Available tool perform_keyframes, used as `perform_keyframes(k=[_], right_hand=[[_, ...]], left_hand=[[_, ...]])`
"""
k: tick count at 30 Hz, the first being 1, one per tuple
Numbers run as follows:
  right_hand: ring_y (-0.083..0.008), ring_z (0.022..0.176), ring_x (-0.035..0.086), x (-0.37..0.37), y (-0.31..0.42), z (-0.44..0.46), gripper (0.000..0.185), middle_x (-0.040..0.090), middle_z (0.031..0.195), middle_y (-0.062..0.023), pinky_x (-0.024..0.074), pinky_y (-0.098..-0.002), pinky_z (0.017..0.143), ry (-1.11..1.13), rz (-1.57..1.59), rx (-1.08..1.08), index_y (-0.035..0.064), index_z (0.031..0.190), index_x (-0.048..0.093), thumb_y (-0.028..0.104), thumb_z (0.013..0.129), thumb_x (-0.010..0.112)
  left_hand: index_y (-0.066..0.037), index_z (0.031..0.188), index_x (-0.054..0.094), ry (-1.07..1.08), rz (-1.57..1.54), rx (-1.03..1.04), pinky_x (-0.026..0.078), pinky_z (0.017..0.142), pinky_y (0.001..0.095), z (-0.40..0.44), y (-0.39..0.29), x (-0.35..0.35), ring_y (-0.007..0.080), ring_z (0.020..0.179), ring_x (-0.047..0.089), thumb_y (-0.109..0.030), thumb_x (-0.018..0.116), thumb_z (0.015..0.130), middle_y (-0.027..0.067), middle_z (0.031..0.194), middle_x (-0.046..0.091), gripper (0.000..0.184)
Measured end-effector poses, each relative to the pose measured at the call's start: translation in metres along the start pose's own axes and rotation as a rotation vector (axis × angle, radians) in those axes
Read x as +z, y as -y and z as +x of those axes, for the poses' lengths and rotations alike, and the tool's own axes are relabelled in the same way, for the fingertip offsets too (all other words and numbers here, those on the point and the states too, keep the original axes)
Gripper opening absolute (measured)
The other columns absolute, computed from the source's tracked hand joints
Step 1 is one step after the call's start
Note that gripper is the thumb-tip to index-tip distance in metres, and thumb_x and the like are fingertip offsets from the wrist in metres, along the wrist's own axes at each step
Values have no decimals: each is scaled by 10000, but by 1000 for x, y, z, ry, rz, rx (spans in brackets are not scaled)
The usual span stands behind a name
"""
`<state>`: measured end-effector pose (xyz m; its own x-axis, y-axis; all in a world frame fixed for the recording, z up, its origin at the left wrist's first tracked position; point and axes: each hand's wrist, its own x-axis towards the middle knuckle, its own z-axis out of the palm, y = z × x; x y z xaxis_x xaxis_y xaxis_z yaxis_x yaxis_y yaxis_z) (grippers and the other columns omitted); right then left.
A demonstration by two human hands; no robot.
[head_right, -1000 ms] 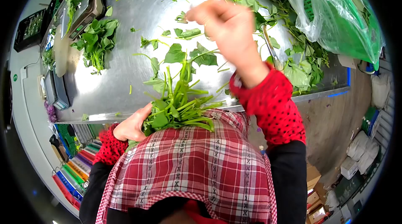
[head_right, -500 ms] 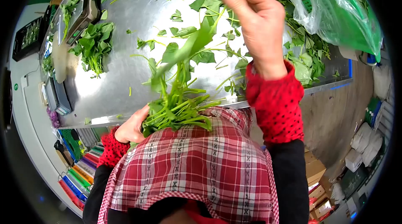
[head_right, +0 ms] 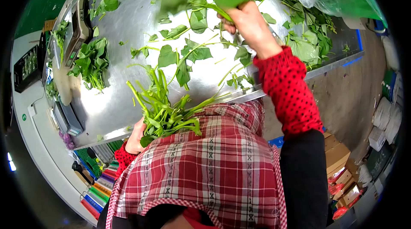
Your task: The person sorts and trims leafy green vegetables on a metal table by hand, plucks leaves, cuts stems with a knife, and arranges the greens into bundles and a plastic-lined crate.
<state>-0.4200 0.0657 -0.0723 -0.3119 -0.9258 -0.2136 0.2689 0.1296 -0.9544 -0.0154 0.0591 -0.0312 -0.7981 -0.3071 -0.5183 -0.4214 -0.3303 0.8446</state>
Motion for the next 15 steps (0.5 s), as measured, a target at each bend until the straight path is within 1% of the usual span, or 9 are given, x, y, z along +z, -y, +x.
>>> perform_keyframes(k=[1,3,5,6,8,9,11,13,15], right_hand=[[-84,529,453,-7,-3,9,261,528,628,0,392,-250,494,-39,-369,123,19,869,622,274,920,592],[-169,591,527,-3,-30,12,277,570,669,-43,462,-319,568,84,-631,-5,9,960,609,273,880,631],[-285,944,581,31,-37,-2,482,580,1025,-150,474,-366,840,39,-1150,-464,32,1182,562,254,782,714],[-291,1079,538,46,-45,-3,496,543,1164,-168,432,-363,942,142,-889,-526,31,1232,536,241,810,690],[-263,1191,486,83,-37,-12,446,503,1310,-162,401,-362,989,614,-486,-359,27,1276,516,246,898,604],[-257,1120,538,99,-58,-15,458,556,1233,-168,434,-352,946,776,-341,-447,32,1297,503,244,904,600],[-213,822,636,115,-70,-23,337,675,922,-97,501,-330,780,1283,-59,-179,3,1138,593,260,920,588],[-162,765,613,109,-58,-30,262,655,834,-33,504,-316,728,977,-225,-139,-8,1016,627,234,921,591],[-145,743,601,77,-21,-16,221,637,775,-22,504,-304,672,517,-184,274,-7,1020,631,178,903,602]], left_hand=[[16,1409,336,-9,-19,-23,289,1070,310,-1,3,-1,178,1254,433,-45,731,636,101,1356,475,871],[20,1388,371,-8,-45,-39,297,1068,316,1,2,-3,182,1240,449,-50,716,637,102,1338,496,830],[26,1351,422,36,-6,-24,318,1055,324,2,0,-3,195,1214,479,-67,701,626,103,1309,522,783],[28,1319,458,56,26,11,339,1038,329,3,-3,-5,209,1193,502,-90,701,610,103,1284,542,758],[30,1319,457,59,64,-8,339,1038,330,6,-12,-6,212,1193,504,-98,702,603,101,1282,543,767],[31,1318,456,77,99,-25,340,1037,330,7,-16,-6,214,1192,505,-105,703,596,99,1281,544,775],[29,1345,428,90,86,-64,319,1052,328,7,-18,-3,213,1223,478,-94,698,607,116,1307,519,796],[27,1376,390,-72,-150,-56,294,1067,318,3,-9,5,204,1258,439,-95,695,628,123,1348,475,817],[23,1396,364,-71,-34,-36,274,1078,313,-2,7,-2,193,1281,406,-86,702,635,120,1383,433,840]])
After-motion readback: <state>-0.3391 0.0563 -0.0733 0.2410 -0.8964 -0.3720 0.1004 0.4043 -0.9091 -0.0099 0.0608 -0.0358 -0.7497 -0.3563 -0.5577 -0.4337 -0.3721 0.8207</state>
